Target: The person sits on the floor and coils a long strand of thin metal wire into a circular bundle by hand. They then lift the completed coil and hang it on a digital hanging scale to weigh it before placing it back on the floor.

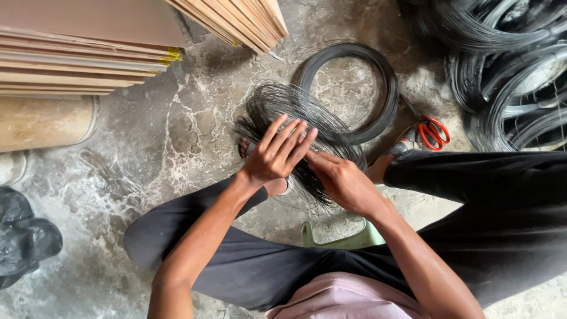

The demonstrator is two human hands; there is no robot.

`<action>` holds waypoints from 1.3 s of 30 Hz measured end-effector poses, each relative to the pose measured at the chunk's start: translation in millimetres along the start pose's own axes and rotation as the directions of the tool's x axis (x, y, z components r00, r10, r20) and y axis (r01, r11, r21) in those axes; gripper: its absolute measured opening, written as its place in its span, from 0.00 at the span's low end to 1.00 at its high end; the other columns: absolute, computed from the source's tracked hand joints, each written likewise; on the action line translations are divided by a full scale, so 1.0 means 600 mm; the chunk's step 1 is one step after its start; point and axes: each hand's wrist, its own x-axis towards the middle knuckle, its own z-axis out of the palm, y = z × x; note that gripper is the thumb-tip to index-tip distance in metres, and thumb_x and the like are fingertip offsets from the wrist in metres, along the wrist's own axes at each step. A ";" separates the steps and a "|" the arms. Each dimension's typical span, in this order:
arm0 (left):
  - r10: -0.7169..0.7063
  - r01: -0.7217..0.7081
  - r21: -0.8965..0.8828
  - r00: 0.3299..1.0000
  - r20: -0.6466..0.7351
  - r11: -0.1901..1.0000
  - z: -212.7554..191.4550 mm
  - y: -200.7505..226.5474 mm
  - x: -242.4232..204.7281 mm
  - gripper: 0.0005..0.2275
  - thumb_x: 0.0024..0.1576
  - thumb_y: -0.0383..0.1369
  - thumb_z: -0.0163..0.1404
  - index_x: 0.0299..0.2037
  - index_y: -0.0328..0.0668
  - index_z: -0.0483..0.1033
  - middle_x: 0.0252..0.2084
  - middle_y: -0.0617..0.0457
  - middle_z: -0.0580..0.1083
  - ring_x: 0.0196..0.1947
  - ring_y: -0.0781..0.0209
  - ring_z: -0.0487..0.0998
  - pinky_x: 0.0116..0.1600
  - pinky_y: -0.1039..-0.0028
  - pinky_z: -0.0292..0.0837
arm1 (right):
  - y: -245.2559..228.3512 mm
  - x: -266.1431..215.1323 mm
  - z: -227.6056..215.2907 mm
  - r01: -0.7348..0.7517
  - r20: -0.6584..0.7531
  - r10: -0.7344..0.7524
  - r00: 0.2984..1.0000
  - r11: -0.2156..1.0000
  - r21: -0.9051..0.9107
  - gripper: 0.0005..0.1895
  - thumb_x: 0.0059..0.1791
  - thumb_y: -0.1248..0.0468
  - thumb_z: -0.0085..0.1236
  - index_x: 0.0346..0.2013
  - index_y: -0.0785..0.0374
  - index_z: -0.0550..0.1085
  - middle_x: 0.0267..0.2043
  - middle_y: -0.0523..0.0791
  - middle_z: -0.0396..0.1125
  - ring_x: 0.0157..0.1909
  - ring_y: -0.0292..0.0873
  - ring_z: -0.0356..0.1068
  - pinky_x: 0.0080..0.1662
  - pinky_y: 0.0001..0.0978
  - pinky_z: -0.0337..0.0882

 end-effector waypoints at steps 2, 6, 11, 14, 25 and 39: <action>0.003 -0.003 -0.005 1.000 0.003 1.000 -0.001 0.001 -0.002 0.08 0.55 0.21 0.43 0.39 0.31 0.74 0.34 0.39 0.75 0.33 0.49 0.77 0.44 0.59 0.75 | -0.001 0.001 -0.013 -0.046 0.003 0.046 0.999 0.995 0.091 0.11 0.45 0.71 0.45 0.42 0.70 0.70 0.40 0.56 0.68 0.44 0.60 0.68 0.42 0.48 0.69; 0.024 -0.022 -0.037 0.998 0.055 0.999 -0.003 -0.001 -0.011 0.05 0.53 0.21 0.46 0.35 0.29 0.76 0.32 0.40 0.75 0.32 0.50 0.77 0.43 0.59 0.75 | 0.065 -0.007 -0.043 -0.194 -0.137 0.229 0.964 0.954 0.229 0.10 0.47 0.65 0.50 0.39 0.66 0.74 0.36 0.53 0.70 0.42 0.51 0.70 0.45 0.44 0.68; 0.021 -0.015 -0.083 0.997 0.068 0.996 -0.016 -0.005 0.001 0.05 0.53 0.21 0.46 0.33 0.30 0.76 0.31 0.41 0.74 0.32 0.50 0.77 0.43 0.59 0.75 | 0.273 -0.025 -0.062 -0.417 -0.589 0.327 0.739 0.908 -0.019 0.30 0.44 0.60 0.62 0.53 0.71 0.59 0.43 0.61 0.60 0.48 0.62 0.62 0.51 0.51 0.61; 0.040 -0.029 -0.123 0.995 0.087 0.992 -0.013 -0.010 0.004 0.04 0.53 0.21 0.46 0.33 0.31 0.75 0.32 0.41 0.73 0.32 0.50 0.76 0.44 0.59 0.74 | 0.348 -0.012 -0.055 -0.630 -0.437 0.587 0.682 0.775 0.058 0.48 0.41 0.50 0.64 0.61 0.69 0.46 0.55 0.65 0.54 0.54 0.69 0.58 0.57 0.60 0.55; 0.062 -0.050 -0.168 0.996 0.067 0.985 0.000 -0.005 0.001 0.04 0.52 0.20 0.46 0.32 0.33 0.74 0.32 0.42 0.73 0.33 0.51 0.76 0.44 0.61 0.74 | 0.140 0.015 -0.091 -0.312 -0.545 0.441 0.713 0.896 0.317 0.09 0.52 0.65 0.47 0.43 0.60 0.74 0.13 0.45 0.61 0.19 0.37 0.65 0.29 0.21 0.65; 0.006 -0.006 -0.006 0.999 -0.033 1.000 -0.005 0.004 0.007 0.09 0.52 0.23 0.48 0.42 0.40 0.75 0.45 0.41 0.70 0.45 0.50 0.72 0.50 0.60 0.71 | 0.006 -0.043 -0.022 -0.173 -0.041 0.175 0.984 0.984 0.034 0.15 0.46 0.70 0.44 0.48 0.67 0.69 0.38 0.56 0.69 0.39 0.59 0.69 0.40 0.50 0.69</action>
